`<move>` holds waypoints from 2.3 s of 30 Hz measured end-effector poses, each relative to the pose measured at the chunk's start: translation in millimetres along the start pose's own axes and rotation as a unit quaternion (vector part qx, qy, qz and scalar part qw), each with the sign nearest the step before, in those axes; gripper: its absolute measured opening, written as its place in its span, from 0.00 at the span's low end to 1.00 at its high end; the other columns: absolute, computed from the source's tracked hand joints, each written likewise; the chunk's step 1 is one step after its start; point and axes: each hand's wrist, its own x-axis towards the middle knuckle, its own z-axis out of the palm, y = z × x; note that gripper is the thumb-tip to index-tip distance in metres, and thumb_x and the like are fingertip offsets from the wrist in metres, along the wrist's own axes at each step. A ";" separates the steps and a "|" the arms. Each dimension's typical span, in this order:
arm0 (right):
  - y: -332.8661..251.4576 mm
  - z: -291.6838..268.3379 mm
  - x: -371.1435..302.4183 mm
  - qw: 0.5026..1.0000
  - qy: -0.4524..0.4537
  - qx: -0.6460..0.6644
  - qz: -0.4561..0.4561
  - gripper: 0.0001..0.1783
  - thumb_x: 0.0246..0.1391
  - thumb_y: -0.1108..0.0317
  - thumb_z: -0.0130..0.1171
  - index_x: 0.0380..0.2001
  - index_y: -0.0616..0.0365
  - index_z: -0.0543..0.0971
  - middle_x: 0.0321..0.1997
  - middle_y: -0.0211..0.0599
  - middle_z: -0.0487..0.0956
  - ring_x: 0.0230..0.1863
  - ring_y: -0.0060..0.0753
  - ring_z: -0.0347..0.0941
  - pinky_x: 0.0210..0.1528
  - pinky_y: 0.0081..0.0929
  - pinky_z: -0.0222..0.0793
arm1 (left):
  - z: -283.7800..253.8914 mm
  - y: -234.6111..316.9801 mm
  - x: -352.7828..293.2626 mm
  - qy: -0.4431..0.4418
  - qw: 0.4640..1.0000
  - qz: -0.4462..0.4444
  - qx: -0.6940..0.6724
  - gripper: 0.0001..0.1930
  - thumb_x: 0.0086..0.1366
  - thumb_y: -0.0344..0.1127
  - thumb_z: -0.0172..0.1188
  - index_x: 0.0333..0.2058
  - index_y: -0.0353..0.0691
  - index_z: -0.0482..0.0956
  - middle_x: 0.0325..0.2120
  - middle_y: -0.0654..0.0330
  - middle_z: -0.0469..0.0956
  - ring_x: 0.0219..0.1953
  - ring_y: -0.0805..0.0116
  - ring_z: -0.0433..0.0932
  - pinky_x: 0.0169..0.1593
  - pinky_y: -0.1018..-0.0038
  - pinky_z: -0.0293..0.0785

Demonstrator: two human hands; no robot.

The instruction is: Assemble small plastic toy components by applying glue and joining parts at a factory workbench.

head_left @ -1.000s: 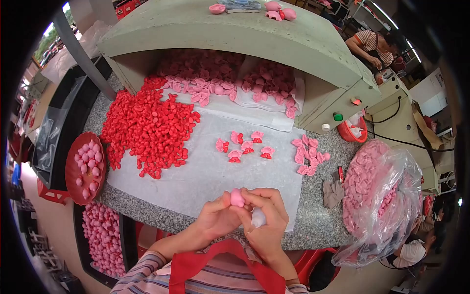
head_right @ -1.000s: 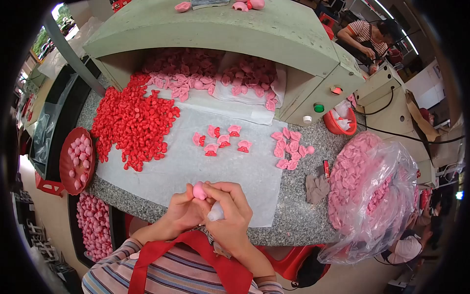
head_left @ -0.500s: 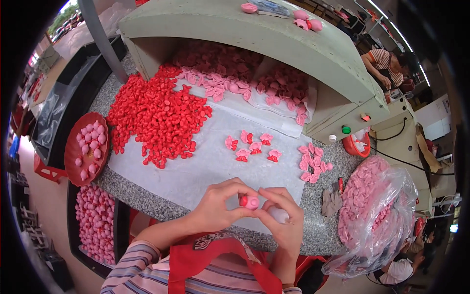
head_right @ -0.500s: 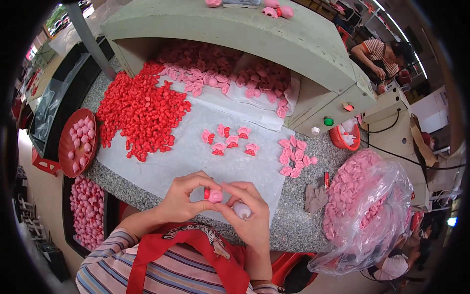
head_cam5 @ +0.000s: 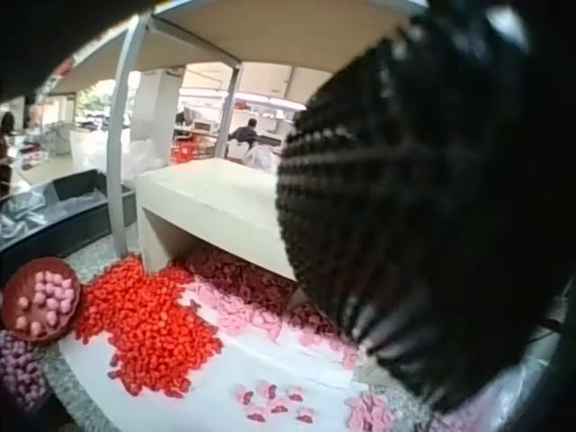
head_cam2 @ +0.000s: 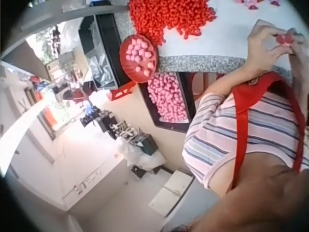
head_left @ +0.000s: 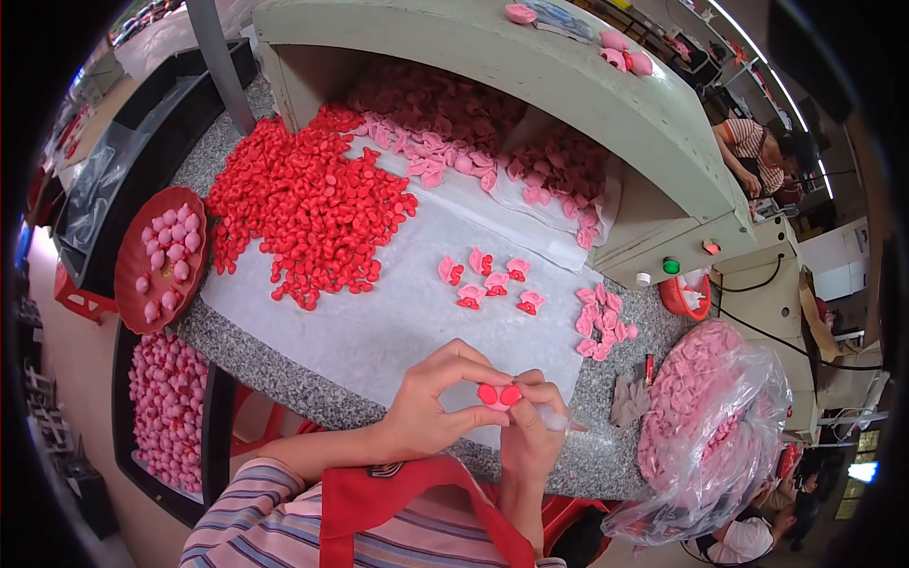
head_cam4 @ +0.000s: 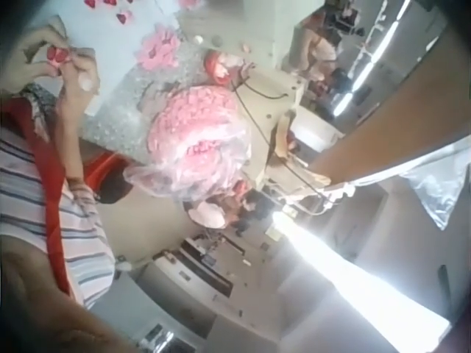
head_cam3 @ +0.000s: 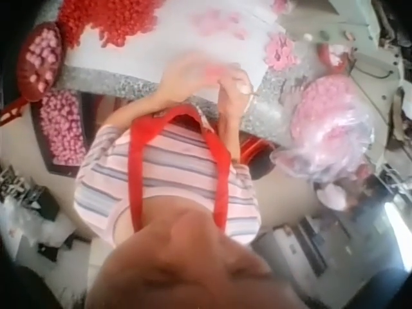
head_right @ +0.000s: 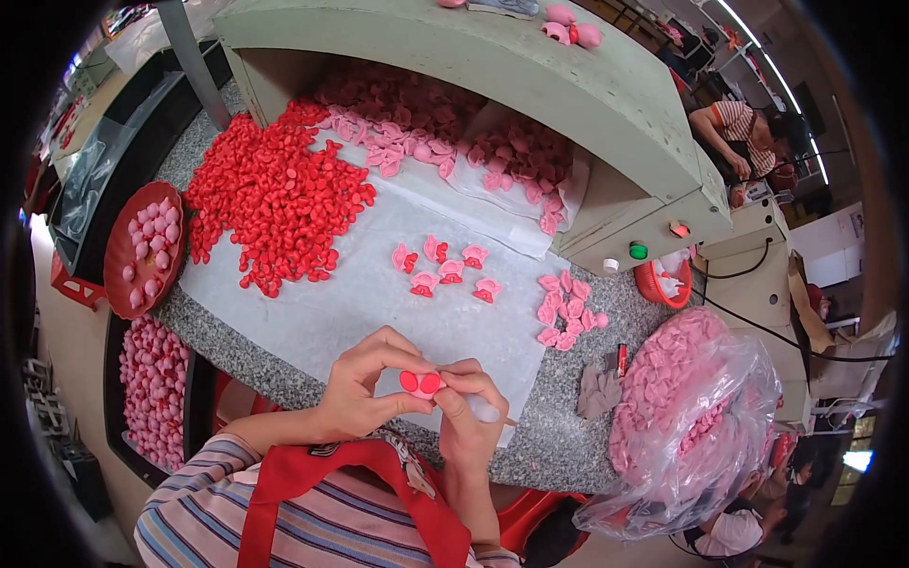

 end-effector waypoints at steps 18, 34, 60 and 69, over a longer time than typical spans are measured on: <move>-10.0 6.0 4.4 0.973 -0.163 -0.151 -0.053 0.33 0.28 0.71 0.70 0.44 0.64 0.72 0.49 0.57 0.69 0.51 0.44 0.67 0.50 0.32 0.65 | -0.2 16.1 1.5 -0.012 1.000 0.008 -0.001 0.13 0.43 0.21 0.62 0.32 0.35 0.78 0.29 0.57 0.75 0.29 0.69 0.74 0.33 0.78 0.71; -17.3 5.2 2.6 0.993 -0.065 -0.014 0.100 0.33 0.34 0.72 0.68 0.47 0.66 0.68 0.52 0.54 0.66 0.50 0.41 0.68 0.47 0.29 0.68 | -1.0 25.1 13.0 -0.025 0.973 -0.225 -0.053 0.15 0.44 0.23 0.66 0.33 0.34 0.74 0.31 0.55 0.75 0.35 0.71 0.75 0.38 0.77 0.76; 13.2 -3.6 -0.9 0.996 -0.043 0.076 0.026 0.17 0.41 0.76 0.60 0.38 0.65 0.73 0.47 0.51 0.68 0.40 0.38 0.70 0.32 0.25 0.70 | 5.4 7.2 -3.6 0.020 0.973 -0.089 -0.212 0.05 0.54 0.22 0.57 0.31 0.34 0.76 0.34 0.56 0.70 0.38 0.69 0.70 0.43 0.76 0.67; 29.0 -14.3 0.0 0.968 -0.032 0.209 0.132 0.18 0.44 0.72 0.59 0.41 0.61 0.73 0.50 0.47 0.68 0.40 0.35 0.70 0.31 0.25 0.68 | 8.7 0.2 -4.7 0.029 0.997 -0.034 -0.066 0.12 0.52 0.21 0.58 0.37 0.36 0.77 0.35 0.56 0.71 0.38 0.69 0.70 0.42 0.76 0.68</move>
